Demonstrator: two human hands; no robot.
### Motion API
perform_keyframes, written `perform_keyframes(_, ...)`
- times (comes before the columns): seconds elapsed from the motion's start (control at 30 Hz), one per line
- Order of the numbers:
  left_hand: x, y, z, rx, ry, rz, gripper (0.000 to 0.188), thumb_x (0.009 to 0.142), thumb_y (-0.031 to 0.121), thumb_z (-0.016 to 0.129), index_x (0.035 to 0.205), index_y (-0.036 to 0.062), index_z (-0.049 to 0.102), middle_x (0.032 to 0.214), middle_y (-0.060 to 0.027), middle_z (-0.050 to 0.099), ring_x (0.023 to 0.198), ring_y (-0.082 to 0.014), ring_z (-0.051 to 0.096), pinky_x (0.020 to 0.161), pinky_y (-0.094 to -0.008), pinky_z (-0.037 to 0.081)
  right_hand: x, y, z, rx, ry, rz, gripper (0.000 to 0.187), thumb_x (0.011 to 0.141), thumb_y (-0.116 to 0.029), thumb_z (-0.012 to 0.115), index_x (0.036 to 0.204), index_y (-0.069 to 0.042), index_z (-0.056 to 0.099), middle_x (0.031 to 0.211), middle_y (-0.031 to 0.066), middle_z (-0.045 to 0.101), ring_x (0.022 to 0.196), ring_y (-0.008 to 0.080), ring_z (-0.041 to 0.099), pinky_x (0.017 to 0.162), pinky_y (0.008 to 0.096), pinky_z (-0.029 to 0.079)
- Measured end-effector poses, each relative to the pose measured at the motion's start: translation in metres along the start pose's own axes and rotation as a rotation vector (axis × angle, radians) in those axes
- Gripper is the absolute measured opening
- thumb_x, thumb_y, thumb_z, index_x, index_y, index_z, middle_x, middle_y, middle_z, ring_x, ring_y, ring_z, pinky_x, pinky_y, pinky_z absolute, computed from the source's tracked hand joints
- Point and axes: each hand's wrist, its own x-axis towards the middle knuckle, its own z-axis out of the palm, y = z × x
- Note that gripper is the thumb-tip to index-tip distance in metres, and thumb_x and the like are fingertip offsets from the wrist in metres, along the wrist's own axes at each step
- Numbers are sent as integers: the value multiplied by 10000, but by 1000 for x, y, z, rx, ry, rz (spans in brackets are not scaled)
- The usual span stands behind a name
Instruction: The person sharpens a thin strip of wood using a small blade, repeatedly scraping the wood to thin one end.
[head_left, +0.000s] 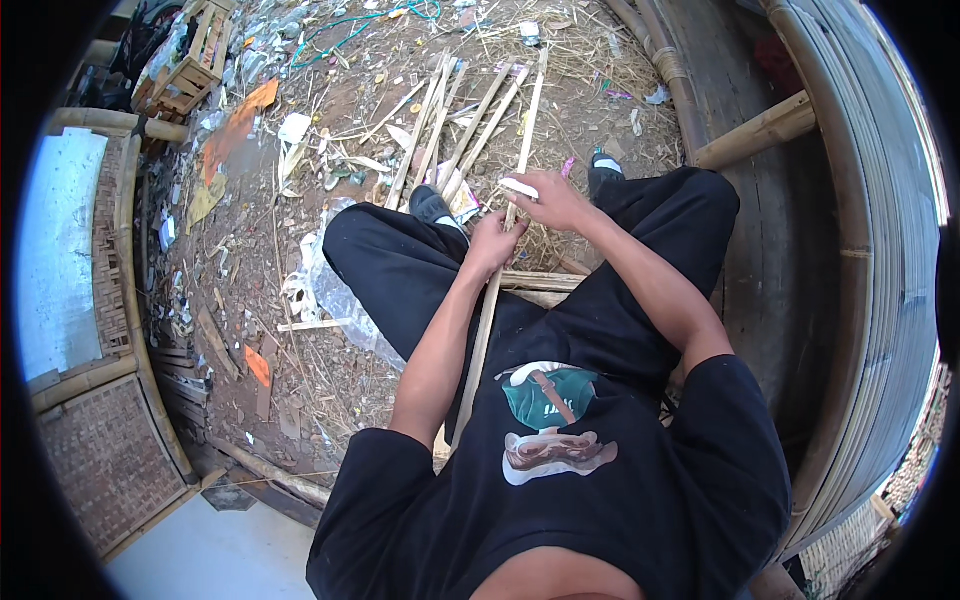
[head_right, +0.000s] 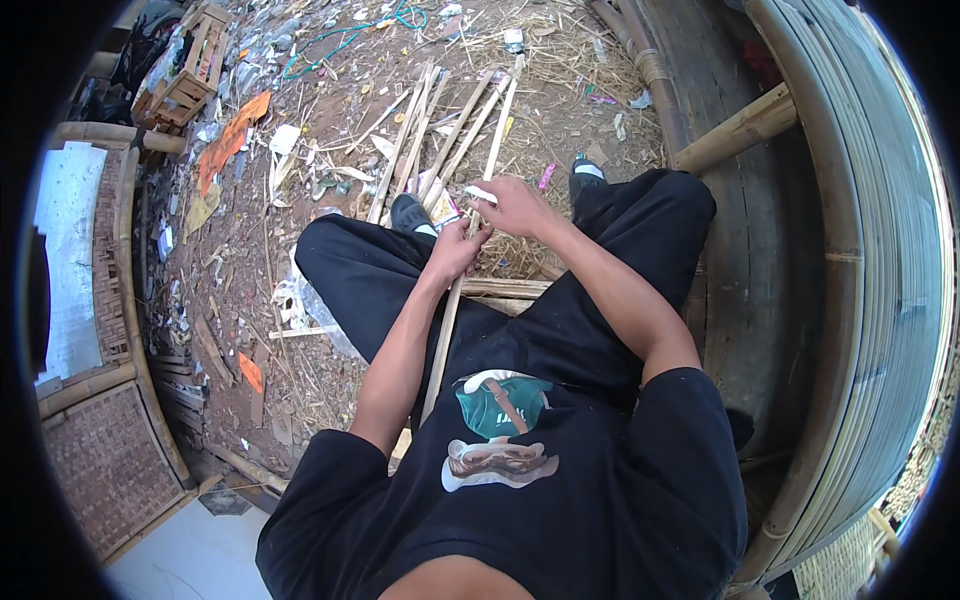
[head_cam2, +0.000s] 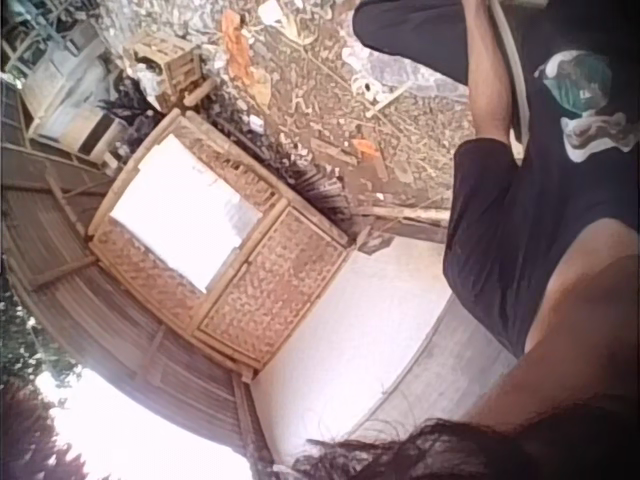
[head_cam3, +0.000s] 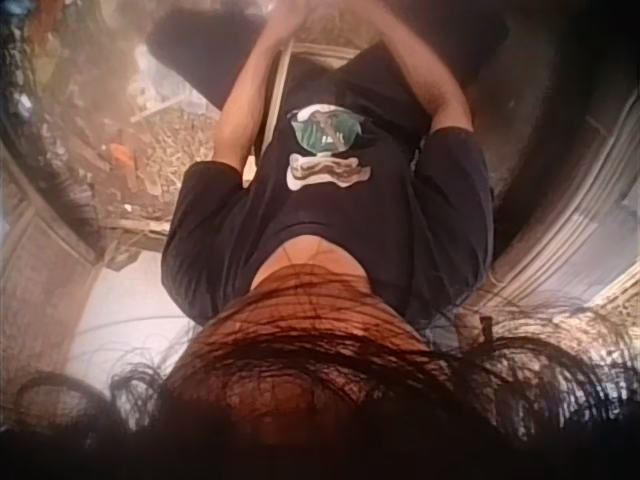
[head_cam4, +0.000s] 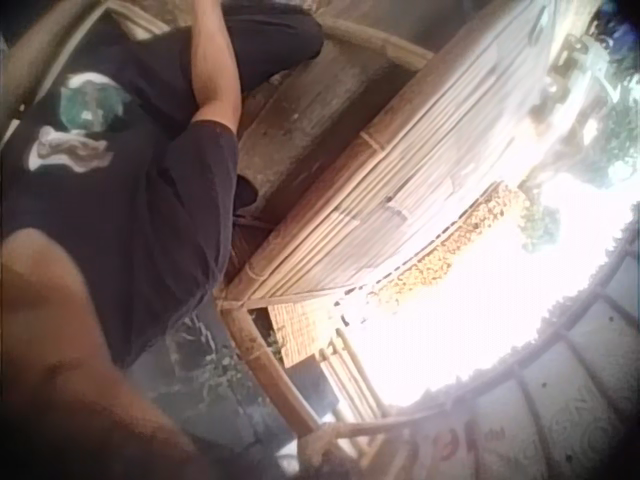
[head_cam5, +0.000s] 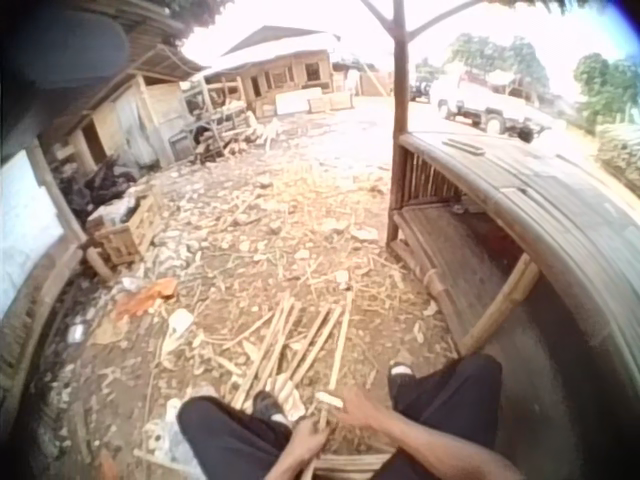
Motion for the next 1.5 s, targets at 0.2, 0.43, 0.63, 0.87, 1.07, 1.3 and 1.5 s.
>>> perform_keyframes(0.2, 5, -5, 1, 94, 35, 23, 279, 917, 283, 617, 900, 8, 572, 522, 5, 475, 381, -100, 450, 371, -268, 354, 0, -8, 0, -91, 6, 78, 304, 894, -193, 579, 1146, -24, 591, 928, 248, 647, 877, 428, 616, 755, 477, 493)
perform_keyframes(0.43, 5, -5, 3, 160, 69, 21, 300, 896, 288, 632, 940, -5, 589, 557, -15, 510, 426, -112, 490, 411, -282, 391, 0, -9, 7, -114, 35, 143, 219, 905, -202, 573, 986, -12, 501, 810, 251, 636, 806, 451, 614, 684, 527, 475)
perform_keyframes(0.63, 6, -6, 2, 175, 88, 35, 281, 890, 260, 635, 925, -16, 591, 563, -26, 518, 437, -122, 506, 418, -292, 403, -3, -10, 8, -222, -12, 94, 158, 928, -159, 501, 927, -1, 491, 777, 255, 622, 795, 449, 624, 663, 522, 489)
perform_keyframes(0.87, 17, -27, 5, 356, 130, 102, 262, 888, 235, 632, 918, -25, 616, 575, -81, 563, 465, -161, 547, 450, -329, 427, -6, 8, 26, -199, 56, 0, 119, 907, -113, 498, 927, 3, 482, 774, 259, 610, 803, 464, 601, 679, 528, 463)
perform_keyframes(1.07, 18, -44, 5, 423, 199, 200, 262, 885, 237, 626, 918, -23, 650, 589, -114, 582, 521, -204, 563, 548, -392, 437, -4, 13, 28, -44, -3, -42, 100, 850, -38, 549, 902, 26, 494, 737, 272, 578, 775, 469, 582, 651, 508, 442)
perform_keyframes(1.3, 16, -29, 7, 312, 141, 42, 257, 811, 206, 633, 912, -29, 656, 771, -268, 638, 783, -402, 642, 723, -445, 478, -10, 7, 29, 162, 168, -68, 106, 864, -64, 549, 818, 29, 526, 660, 249, 543, 643, 443, 560, 567, 457, 429)
perform_keyframes(1.5, 15, -32, 9, 242, 186, 138, 261, 871, 248, 651, 886, -12, 651, 547, -68, 544, 476, -134, 493, 468, -335, 390, -17, -11, 19, 267, 138, 97, 136, 888, -97, 549, 820, 21, 550, 628, 183, 561, 560, 331, 565, 541, 401, 424)
